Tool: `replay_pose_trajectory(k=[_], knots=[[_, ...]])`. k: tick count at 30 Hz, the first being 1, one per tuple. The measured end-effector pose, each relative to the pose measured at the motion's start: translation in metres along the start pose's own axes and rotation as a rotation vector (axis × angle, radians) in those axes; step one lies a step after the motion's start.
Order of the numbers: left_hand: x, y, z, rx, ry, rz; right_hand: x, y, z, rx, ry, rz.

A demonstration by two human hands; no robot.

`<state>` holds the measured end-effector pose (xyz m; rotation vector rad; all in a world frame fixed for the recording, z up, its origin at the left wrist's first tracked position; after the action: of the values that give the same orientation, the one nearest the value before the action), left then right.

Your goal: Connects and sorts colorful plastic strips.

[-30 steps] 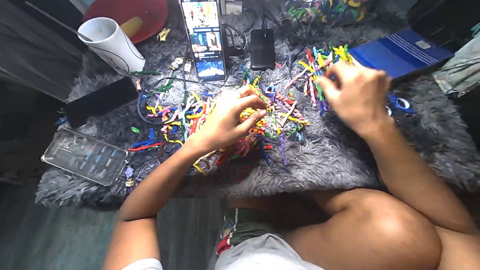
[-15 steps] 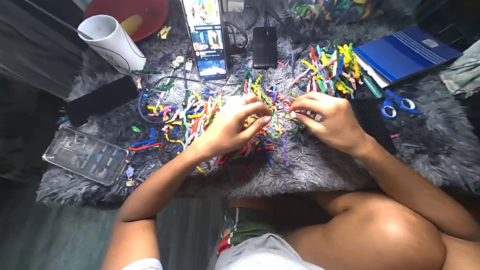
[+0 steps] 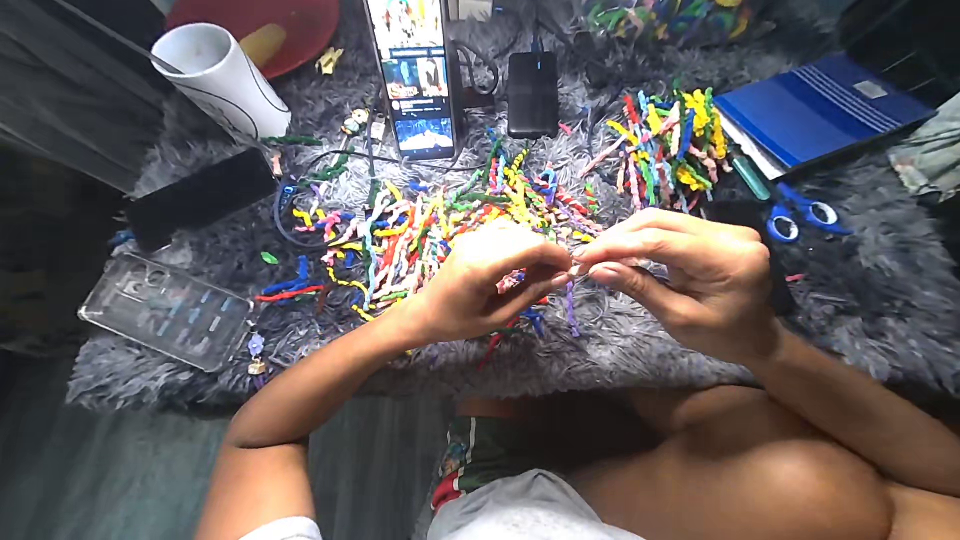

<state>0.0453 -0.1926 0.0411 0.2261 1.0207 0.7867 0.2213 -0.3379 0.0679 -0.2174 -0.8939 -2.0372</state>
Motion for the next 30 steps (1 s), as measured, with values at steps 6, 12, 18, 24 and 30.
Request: replay_pose_trajectory(k=[6,12,18,24,30], knots=[[-0.001,0.0,0.0,-0.033,0.014,0.052,0.001,0.004,0.0,-0.082,0.013,-0.021],[-0.003,-0.003,-0.002,0.002,0.004,0.015,0.003,-0.002,0.0,-0.025,0.06,0.006],[-0.007,-0.003,-0.004,-0.001,-0.052,-0.063,0.004,-0.004,0.003,-0.073,-0.093,0.327],[-0.011,-0.003,-0.004,0.086,-0.085,-0.094,0.008,-0.005,0.002,-0.102,-0.145,0.392],[-0.009,-0.006,-0.004,0.428,0.207,-0.8,0.01,-0.008,0.002,-0.057,-0.009,0.432]])
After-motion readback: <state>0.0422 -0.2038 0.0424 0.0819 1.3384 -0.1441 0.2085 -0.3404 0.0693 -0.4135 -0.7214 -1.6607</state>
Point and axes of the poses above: each hand's wrist, its own z-axis towards the middle knuckle, its own y-axis out of the back of the hand, x = y × z, the point moved 1 cm from there along z, towards the middle knuckle, and after that the axes turned 11 degrees about y, right-handed, at the moved point
